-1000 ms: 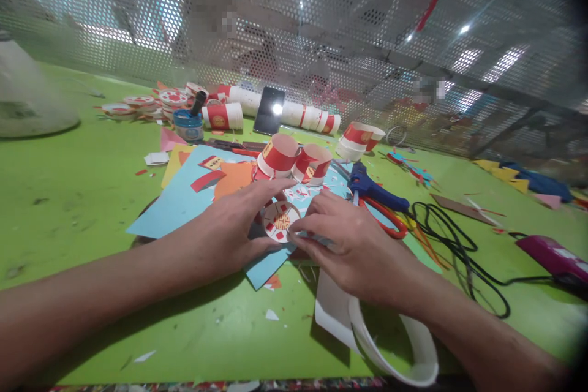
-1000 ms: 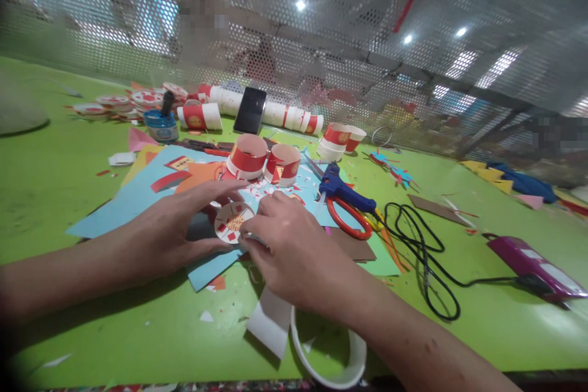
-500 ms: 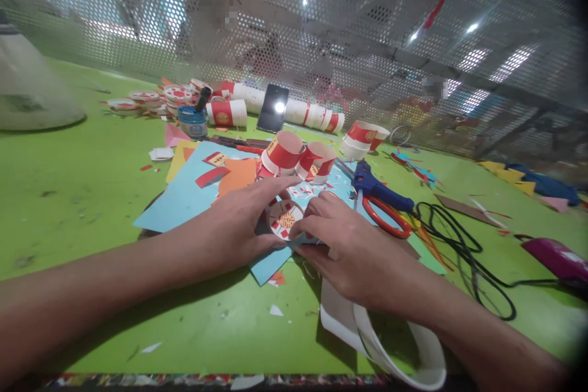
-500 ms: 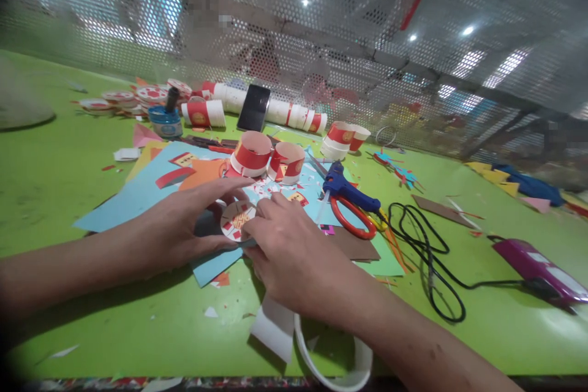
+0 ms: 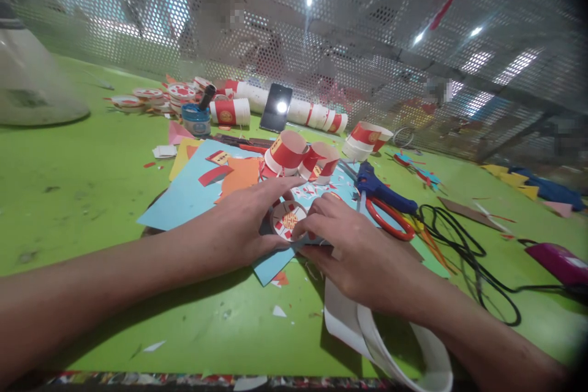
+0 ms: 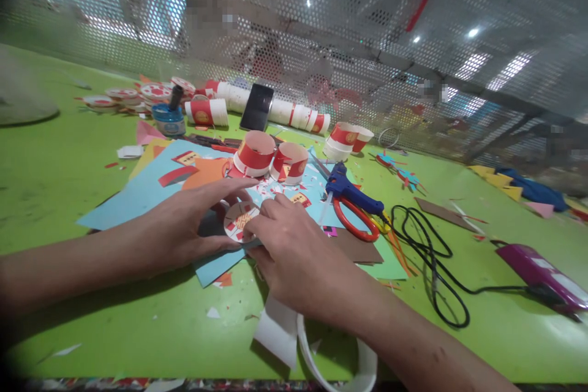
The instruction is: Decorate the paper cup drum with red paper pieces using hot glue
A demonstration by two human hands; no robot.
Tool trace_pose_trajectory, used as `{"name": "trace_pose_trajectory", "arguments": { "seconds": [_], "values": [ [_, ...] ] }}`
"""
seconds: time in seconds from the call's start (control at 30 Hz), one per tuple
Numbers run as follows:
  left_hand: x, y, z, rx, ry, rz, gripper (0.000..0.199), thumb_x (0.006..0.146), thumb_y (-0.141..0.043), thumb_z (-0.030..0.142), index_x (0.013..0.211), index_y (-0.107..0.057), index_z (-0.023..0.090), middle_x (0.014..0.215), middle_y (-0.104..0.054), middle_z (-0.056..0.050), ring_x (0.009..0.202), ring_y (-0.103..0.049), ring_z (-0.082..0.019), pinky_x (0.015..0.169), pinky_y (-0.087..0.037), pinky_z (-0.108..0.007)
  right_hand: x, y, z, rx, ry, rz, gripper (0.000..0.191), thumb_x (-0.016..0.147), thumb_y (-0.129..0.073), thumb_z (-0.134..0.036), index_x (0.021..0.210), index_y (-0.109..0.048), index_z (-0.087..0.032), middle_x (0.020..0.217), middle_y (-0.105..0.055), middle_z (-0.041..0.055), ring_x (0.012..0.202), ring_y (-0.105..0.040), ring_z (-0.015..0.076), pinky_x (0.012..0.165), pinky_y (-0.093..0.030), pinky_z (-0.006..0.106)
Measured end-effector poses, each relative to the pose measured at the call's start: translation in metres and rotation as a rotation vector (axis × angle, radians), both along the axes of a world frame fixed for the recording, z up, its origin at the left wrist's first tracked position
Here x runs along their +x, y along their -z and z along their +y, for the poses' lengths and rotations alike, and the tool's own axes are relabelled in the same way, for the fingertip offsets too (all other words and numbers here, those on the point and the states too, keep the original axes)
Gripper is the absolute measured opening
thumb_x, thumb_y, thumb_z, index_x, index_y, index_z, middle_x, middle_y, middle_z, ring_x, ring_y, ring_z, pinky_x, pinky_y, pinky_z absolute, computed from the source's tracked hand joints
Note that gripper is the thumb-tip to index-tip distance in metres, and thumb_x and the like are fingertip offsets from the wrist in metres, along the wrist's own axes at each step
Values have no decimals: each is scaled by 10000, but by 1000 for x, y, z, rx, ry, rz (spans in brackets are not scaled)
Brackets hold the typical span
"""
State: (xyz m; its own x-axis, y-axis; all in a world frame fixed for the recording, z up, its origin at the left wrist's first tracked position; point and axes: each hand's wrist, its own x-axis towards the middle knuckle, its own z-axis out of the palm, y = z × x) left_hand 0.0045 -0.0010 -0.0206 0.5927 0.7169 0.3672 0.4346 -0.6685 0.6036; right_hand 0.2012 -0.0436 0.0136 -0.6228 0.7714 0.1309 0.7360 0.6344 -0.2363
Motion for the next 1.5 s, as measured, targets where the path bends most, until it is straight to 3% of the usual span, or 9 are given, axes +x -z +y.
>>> {"name": "trace_pose_trajectory", "arguments": {
  "seconds": [0.4, 0.67, 0.97, 1.27, 1.5],
  "values": [
    [0, 2, 0, -5, -4, 1, 724, 748, -735, 240, 1394, -414, 185, 1074, -661, -58, 813, -607, -179, 740, -495, -320, 2, -1, 1, 16, -17, 56, 93, 869, -584, -80, 888, -658, -134, 919, -583, 88, 911, -506, 238, 748, -432, 372],
    [0, 2, 0, 75, -4, 16, 703, 760, -733, 262, 1384, -420, 171, 1095, -656, -73, 798, -601, -175, 714, -497, -302, 2, 1, 0, 15, -18, 31, 112, 877, -580, -90, 887, -680, -140, 868, -572, 72, 893, -510, 234, 693, -421, 348],
    [-1, 4, 0, 133, 9, 11, 673, 773, -727, 242, 1368, -422, 172, 1159, -644, -89, 910, -613, -192, 823, -500, -324, 2, 0, 0, 2, -21, 65, 105, 856, -588, -63, 855, -669, -129, 878, -580, 80, 868, -518, 222, 700, -425, 341],
    [-2, 2, -3, 102, -5, -10, 677, 777, -710, 227, 1386, -416, 189, 1131, -651, -80, 768, -603, -158, 722, -508, -302, 14, -11, 9, 195, 75, 254, 179, 779, -527, 4, 780, -628, -144, 743, -570, 30, 744, -522, 168, 655, -391, 300],
    [-2, 0, -3, 76, -13, -17, 656, 785, -703, 251, 1381, -431, 211, 1147, -647, -82, 790, -619, -173, 750, -517, -335, 15, -12, 7, 190, 84, 235, 218, 761, -523, 3, 793, -691, -132, 716, -543, 27, 718, -502, 162, 624, -368, 293]
  ]
}}
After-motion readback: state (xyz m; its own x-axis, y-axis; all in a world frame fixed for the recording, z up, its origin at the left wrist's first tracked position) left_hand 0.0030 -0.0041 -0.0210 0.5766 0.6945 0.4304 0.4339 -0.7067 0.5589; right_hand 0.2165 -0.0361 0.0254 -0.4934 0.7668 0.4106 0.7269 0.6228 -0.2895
